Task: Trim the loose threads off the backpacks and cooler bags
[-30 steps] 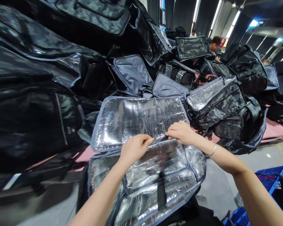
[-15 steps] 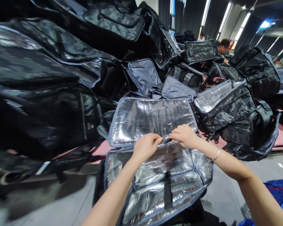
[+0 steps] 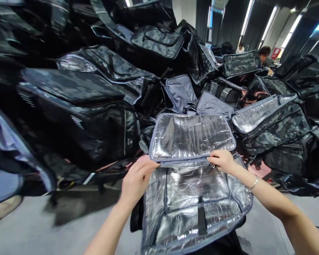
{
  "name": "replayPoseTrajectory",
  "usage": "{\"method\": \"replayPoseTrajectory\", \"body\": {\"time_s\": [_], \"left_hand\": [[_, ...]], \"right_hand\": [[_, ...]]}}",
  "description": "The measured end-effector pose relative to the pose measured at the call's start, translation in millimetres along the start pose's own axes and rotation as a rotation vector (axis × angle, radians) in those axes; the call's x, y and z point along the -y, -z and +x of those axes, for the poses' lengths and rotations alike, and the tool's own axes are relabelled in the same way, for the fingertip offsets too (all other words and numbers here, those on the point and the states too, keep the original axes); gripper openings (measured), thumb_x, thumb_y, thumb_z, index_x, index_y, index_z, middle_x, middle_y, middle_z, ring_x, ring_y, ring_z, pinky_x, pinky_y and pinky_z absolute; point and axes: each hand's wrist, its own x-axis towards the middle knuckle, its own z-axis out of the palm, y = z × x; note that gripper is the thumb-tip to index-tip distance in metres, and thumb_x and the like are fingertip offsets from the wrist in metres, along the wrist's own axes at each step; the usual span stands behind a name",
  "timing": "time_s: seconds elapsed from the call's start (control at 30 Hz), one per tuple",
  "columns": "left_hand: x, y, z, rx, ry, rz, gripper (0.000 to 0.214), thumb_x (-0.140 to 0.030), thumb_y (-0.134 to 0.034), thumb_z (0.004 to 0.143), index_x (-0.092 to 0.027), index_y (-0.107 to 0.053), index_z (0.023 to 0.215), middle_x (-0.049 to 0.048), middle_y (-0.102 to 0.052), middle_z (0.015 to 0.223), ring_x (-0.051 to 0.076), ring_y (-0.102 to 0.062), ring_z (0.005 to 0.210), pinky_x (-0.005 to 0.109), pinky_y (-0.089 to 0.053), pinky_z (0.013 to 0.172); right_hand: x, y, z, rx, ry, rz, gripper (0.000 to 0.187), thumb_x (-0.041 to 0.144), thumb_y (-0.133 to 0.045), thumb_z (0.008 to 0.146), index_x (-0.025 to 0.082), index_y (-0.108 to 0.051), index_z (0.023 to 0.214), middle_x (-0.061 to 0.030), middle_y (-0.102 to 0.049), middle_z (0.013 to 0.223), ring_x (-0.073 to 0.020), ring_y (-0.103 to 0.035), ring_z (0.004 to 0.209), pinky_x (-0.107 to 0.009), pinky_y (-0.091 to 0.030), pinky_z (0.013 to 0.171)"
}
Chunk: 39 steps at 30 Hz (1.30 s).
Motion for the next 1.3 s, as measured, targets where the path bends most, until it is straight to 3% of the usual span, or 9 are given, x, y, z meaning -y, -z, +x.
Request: {"method": "replayPoseTrajectory", "body": {"time_s": [0.1, 0.2, 0.37, 0.5, 0.57, 0.7, 0.83, 1.03, 1.3], "left_hand": [[-3, -0.3, -13, -0.156, -0.140, -0.013, 0.022, -0.005, -0.049, 0.081, -0.021, -0.063, 0.087, 0.0029, -0.065, 0.083, 0.016, -0.059, 0.078, 0.031, -0.048, 0.075], [-18, 1.5, -18, -0.216, -0.201, 0.032, 0.027, 0.001, -0.050, 0.077, -0.021, -0.062, 0.087, 0.0038, -0.064, 0.081, 0.016, -0.057, 0.076, 0.031, -0.048, 0.070], [-48, 9.2, -15, -0.100, -0.251, 0.141, 0.021, -0.007, -0.060, 0.077, -0.019, -0.060, 0.094, 0.0064, -0.065, 0.086, 0.020, -0.058, 0.080, 0.034, -0.046, 0.071], [-67, -0.9, -9, -0.032, -0.302, 0.028, 0.023, -0.006, -0.057, 0.079, -0.020, -0.061, 0.097, 0.0054, -0.065, 0.084, 0.018, -0.058, 0.080, 0.031, -0.046, 0.072], [-73, -8.6, -7, -0.064, -0.291, -0.027, 0.023, -0.003, -0.056, 0.078, -0.020, -0.062, 0.093, 0.0039, -0.064, 0.077, 0.015, -0.056, 0.073, 0.028, -0.046, 0.067], [-80, -18.5, -7, -0.165, -0.349, -0.044, 0.022, -0.002, -0.062, 0.073, -0.019, -0.064, 0.087, 0.0028, -0.064, 0.070, 0.013, -0.053, 0.063, 0.027, -0.044, 0.061], [-86, -21.1, -11, -0.194, -0.366, -0.023, 0.024, -0.001, -0.063, 0.072, -0.019, -0.064, 0.088, 0.0028, -0.065, 0.069, 0.013, -0.054, 0.062, 0.027, -0.046, 0.062], [-89, -20.2, -19, -0.186, -0.351, -0.008, 0.027, -0.001, -0.061, 0.073, -0.020, -0.065, 0.090, 0.0034, -0.066, 0.072, 0.014, -0.055, 0.063, 0.029, -0.046, 0.063], [-95, -16.6, -20, -0.191, -0.359, 0.001, 0.026, 0.001, -0.063, 0.071, -0.019, -0.063, 0.089, 0.0032, -0.066, 0.072, 0.014, -0.053, 0.063, 0.028, -0.046, 0.062]], "right_hand": [[10, 2, -8, -0.092, 0.053, -0.079, 0.022, 0.015, -0.045, 0.087, 0.021, -0.066, 0.084, -0.0024, -0.064, 0.073, -0.0124, -0.051, 0.061, -0.025, -0.033, 0.055], [22, 10, -17, -0.145, 0.063, -0.107, 0.027, 0.018, -0.043, 0.090, 0.022, -0.065, 0.077, -0.0003, -0.062, 0.065, -0.0107, -0.049, 0.056, -0.025, -0.031, 0.052], [38, 23, -32, -0.135, 0.030, -0.106, 0.028, 0.016, -0.044, 0.089, 0.025, -0.063, 0.071, 0.0012, -0.062, 0.063, -0.0101, -0.047, 0.051, -0.026, -0.028, 0.047], [46, 28, -38, -0.168, 0.038, -0.087, 0.025, 0.013, -0.047, 0.088, 0.024, -0.063, 0.072, 0.0016, -0.060, 0.060, -0.0104, -0.046, 0.050, -0.026, -0.029, 0.046], [51, 33, -37, -0.140, -0.051, -0.009, 0.024, 0.012, -0.044, 0.088, 0.023, -0.063, 0.079, -0.0013, -0.061, 0.068, -0.0127, -0.052, 0.057, -0.026, -0.035, 0.051], [71, 48, -33, -0.114, -0.439, 0.136, 0.023, 0.017, -0.048, 0.085, 0.018, -0.054, 0.107, -0.0088, -0.061, 0.092, -0.0210, -0.058, 0.083, -0.033, -0.048, 0.068], [101, 54, -27, -0.094, -0.615, 0.327, 0.020, 0.023, -0.047, 0.087, 0.020, -0.049, 0.107, -0.0074, -0.060, 0.092, -0.0201, -0.059, 0.079, -0.035, -0.050, 0.070], [128, 33, -17, -0.115, -0.635, 0.458, 0.016, 0.030, -0.054, 0.085, 0.022, -0.053, 0.099, -0.0035, -0.064, 0.088, -0.0185, -0.062, 0.077, -0.031, -0.050, 0.069], [128, 26, -15, -0.102, -0.550, 0.379, 0.015, 0.034, -0.049, 0.088, 0.020, -0.056, 0.090, -0.0031, -0.065, 0.079, -0.0178, -0.062, 0.071, -0.028, -0.048, 0.063]]}}
